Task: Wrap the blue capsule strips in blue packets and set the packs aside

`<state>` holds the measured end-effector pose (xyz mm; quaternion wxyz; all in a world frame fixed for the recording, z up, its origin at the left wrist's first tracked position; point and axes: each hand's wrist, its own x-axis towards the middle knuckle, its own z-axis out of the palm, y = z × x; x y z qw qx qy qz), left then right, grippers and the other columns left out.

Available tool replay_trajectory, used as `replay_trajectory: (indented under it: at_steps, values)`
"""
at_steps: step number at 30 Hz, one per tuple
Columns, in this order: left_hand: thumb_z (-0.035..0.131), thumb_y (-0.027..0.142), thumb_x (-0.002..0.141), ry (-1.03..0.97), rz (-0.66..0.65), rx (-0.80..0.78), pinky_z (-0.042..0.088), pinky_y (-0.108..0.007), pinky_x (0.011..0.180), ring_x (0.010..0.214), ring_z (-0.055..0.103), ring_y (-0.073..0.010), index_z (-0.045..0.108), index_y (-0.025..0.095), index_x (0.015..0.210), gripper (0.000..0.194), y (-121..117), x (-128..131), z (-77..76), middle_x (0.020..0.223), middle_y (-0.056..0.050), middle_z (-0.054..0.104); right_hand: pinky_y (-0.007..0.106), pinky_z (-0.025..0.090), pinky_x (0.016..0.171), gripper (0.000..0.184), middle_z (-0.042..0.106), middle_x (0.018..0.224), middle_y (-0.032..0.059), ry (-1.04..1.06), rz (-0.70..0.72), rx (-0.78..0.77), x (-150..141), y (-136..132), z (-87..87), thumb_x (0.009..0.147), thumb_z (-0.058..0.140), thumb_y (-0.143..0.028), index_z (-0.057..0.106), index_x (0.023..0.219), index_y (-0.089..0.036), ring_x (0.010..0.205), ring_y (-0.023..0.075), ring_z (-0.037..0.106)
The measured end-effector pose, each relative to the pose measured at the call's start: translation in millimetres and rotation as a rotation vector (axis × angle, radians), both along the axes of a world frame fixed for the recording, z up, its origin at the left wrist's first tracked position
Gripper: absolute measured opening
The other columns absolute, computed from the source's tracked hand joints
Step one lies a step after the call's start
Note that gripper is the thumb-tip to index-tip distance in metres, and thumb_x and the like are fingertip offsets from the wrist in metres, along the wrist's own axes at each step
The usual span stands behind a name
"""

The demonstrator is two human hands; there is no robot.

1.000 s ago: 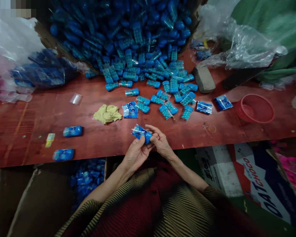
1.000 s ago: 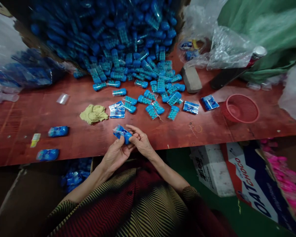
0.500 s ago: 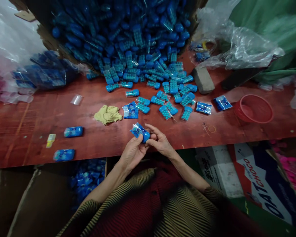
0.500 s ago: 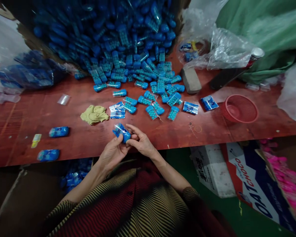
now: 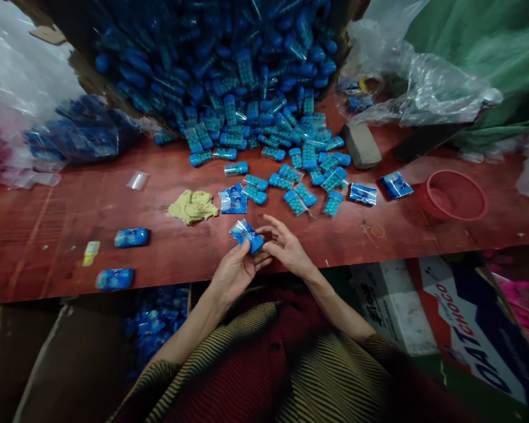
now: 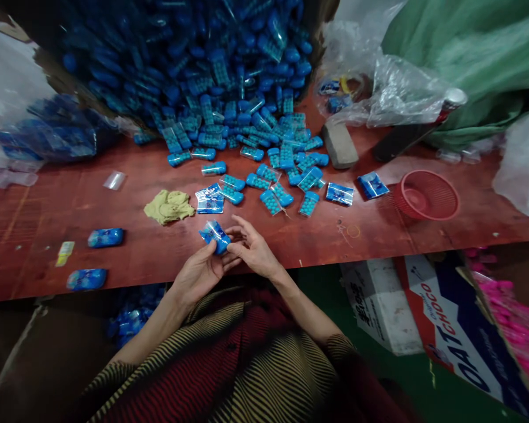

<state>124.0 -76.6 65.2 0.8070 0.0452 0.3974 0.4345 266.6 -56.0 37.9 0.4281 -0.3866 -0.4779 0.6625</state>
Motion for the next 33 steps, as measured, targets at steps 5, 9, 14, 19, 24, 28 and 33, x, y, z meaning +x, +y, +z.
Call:
replay_trajectory:
  at_steps: [5, 9, 14, 19, 24, 28, 33]
  values:
    - [0.039, 0.032, 0.093, -0.098, 0.009, -0.064, 0.049, -0.036, 0.087, 0.088, 0.065, -0.018, 0.064, 0.014, 0.096, 0.032, 7.0, 0.0, -1.0, 0.092, -0.009, 0.07, 0.035, 0.044, 0.095, 0.052, 0.057, 0.117, 0.0061, -0.11, -0.095, 0.015, -7.0, -6.0, -0.9, 0.076, 0.062, -0.024, 0.049, 0.126, -0.024, 0.103, 0.0168, 0.057]
    - [0.039, 0.033, 0.092, -0.081, 0.029, -0.075, 0.049, -0.034, 0.084, 0.088, 0.063, -0.0176, 0.065, 0.015, 0.091, 0.032, 6.1, 0.2, -4.0, 0.092, -0.008, 0.069, 0.035, 0.044, 0.096, 0.034, 0.06, 0.109, 0.005, -0.259, -0.203, 0.107, -7.9, -6.0, 0.7, 0.081, 0.057, -0.027, 0.058, 0.114, -0.024, 0.102, 0.0173, 0.057]
    - [0.05, 0.031, 0.088, -0.009, 0.098, -0.053, 0.045, -0.03, 0.087, 0.092, 0.061, -0.0157, 0.065, 0.017, 0.09, 0.021, 0.5, 5.9, -6.5, 0.096, -0.006, 0.067, 0.034, 0.047, 0.091, 0.038, 0.063, 0.105, 0.0048, -0.229, -0.155, 0.048, -13.5, -5.2, -1.8, 0.08, 0.059, -0.028, 0.053, 0.118, -0.023, 0.097, 0.0167, 0.06]
    - [0.064, 0.028, 0.079, 0.068, 0.128, 0.057, 0.045, -0.032, 0.088, 0.087, 0.062, -0.0152, 0.064, 0.017, 0.089, 0.015, 0.8, 6.0, -3.5, 0.093, -0.004, 0.068, 0.027, 0.052, 0.077, 0.032, 0.064, 0.093, 0.0015, -0.052, -0.162, -0.098, -18.6, -2.9, -4.1, 0.075, 0.062, -0.027, 0.053, 0.105, -0.021, 0.084, 0.0127, 0.061]
    - [0.073, 0.028, 0.071, 0.19, 0.203, 0.119, 0.049, -0.03, 0.08, 0.07, 0.062, -0.013, 0.063, 0.014, 0.077, 0.018, 9.1, -3.1, -4.8, 0.074, -0.002, 0.068, 0.022, 0.052, 0.056, 0.034, 0.062, 0.081, -0.0027, 0.062, -0.09, -0.211, -11.9, -0.5, 1.8, 0.07, 0.069, -0.031, 0.055, 0.099, -0.02, 0.058, 0.0071, 0.057]
    - [0.073, 0.026, 0.068, 0.227, 0.217, 0.048, 0.052, -0.031, 0.074, 0.065, 0.062, -0.0133, 0.06, 0.014, 0.073, 0.019, 10.9, -5.4, -6.5, 0.067, -0.001, 0.067, 0.021, 0.052, 0.052, 0.032, 0.061, 0.076, -0.0039, 0.117, -0.074, -0.247, -10.8, -1.1, 2.4, 0.071, 0.069, -0.034, 0.057, 0.096, -0.019, 0.051, 0.005, 0.055]
    - [0.076, 0.023, 0.064, 0.29, 0.172, 0.078, 0.052, -0.027, 0.069, 0.062, 0.062, -0.0108, 0.059, 0.015, 0.083, 0.027, 10.8, -4.8, -6.0, 0.071, 0.002, 0.066, 0.02, 0.053, 0.046, 0.038, 0.058, 0.072, -0.0061, 0.135, -0.073, -0.325, -13.4, -4.2, 2.9, 0.073, 0.066, -0.04, 0.053, 0.103, -0.022, 0.049, 0.0053, 0.055]
